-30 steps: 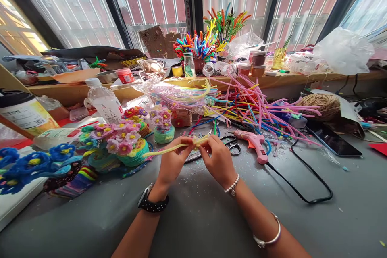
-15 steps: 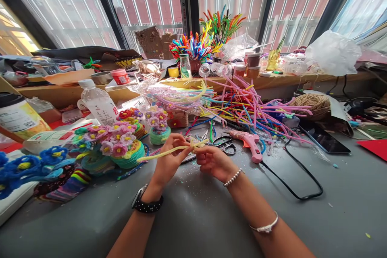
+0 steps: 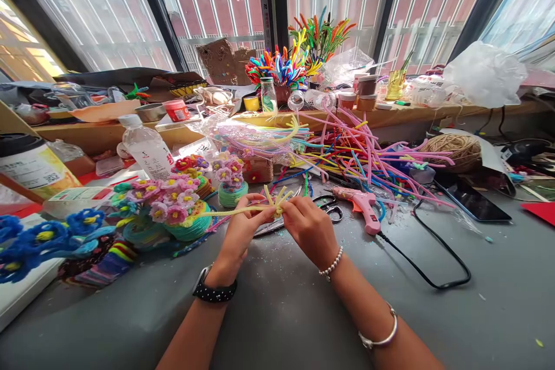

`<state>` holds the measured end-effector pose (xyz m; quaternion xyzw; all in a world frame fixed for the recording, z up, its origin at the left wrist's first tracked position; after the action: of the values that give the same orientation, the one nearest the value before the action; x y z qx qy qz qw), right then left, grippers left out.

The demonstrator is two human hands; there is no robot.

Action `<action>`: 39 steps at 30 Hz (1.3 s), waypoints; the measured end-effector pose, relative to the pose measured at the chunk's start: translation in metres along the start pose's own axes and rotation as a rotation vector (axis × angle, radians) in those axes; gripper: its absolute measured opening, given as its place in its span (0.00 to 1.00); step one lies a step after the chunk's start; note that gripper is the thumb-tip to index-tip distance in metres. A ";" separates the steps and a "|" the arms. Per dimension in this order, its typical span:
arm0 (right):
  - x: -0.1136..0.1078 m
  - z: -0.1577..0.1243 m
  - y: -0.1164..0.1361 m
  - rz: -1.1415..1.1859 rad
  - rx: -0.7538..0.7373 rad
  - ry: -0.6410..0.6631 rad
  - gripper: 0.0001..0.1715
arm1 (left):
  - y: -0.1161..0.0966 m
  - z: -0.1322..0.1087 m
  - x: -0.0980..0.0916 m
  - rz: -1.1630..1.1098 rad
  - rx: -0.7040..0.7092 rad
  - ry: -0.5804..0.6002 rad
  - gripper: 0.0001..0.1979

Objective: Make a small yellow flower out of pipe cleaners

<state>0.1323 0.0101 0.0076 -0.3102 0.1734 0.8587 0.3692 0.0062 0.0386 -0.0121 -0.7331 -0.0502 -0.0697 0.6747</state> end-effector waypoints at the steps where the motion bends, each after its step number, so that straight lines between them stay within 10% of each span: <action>1: 0.000 0.000 0.000 -0.028 -0.023 0.002 0.09 | 0.001 0.001 0.000 0.013 0.007 0.008 0.18; 7: 0.001 0.000 0.002 -0.066 -0.070 0.043 0.09 | 0.001 0.000 0.000 0.160 0.115 0.010 0.17; 12: 0.009 -0.003 -0.001 0.138 0.199 0.084 0.08 | -0.010 -0.008 0.005 0.355 0.308 -0.062 0.11; 21: 0.026 -0.010 -0.014 1.354 1.027 0.209 0.07 | -0.016 -0.019 0.013 0.575 0.541 -0.039 0.05; 25: 0.025 -0.012 -0.010 1.729 1.091 0.329 0.09 | -0.015 -0.013 0.011 0.299 0.383 0.057 0.09; 34: 0.005 0.000 -0.008 0.386 0.314 0.062 0.09 | -0.003 -0.001 -0.001 0.099 0.108 -0.026 0.19; 39: 0.006 -0.002 -0.004 0.101 0.089 0.129 0.10 | -0.002 -0.002 0.001 0.084 0.085 -0.018 0.19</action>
<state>0.1330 0.0146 0.0020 -0.3393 0.2502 0.8458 0.3269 0.0066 0.0369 -0.0093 -0.7059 -0.0284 -0.0327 0.7070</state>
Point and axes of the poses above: each hand's wrist, its own z-axis towards the middle knuckle, its own x-axis out of the palm, y = z × x, the point moved 4 cm from there along z, towards the middle knuckle, and after that the axes turned 7 degrees about -x, right-handed, at the moved point
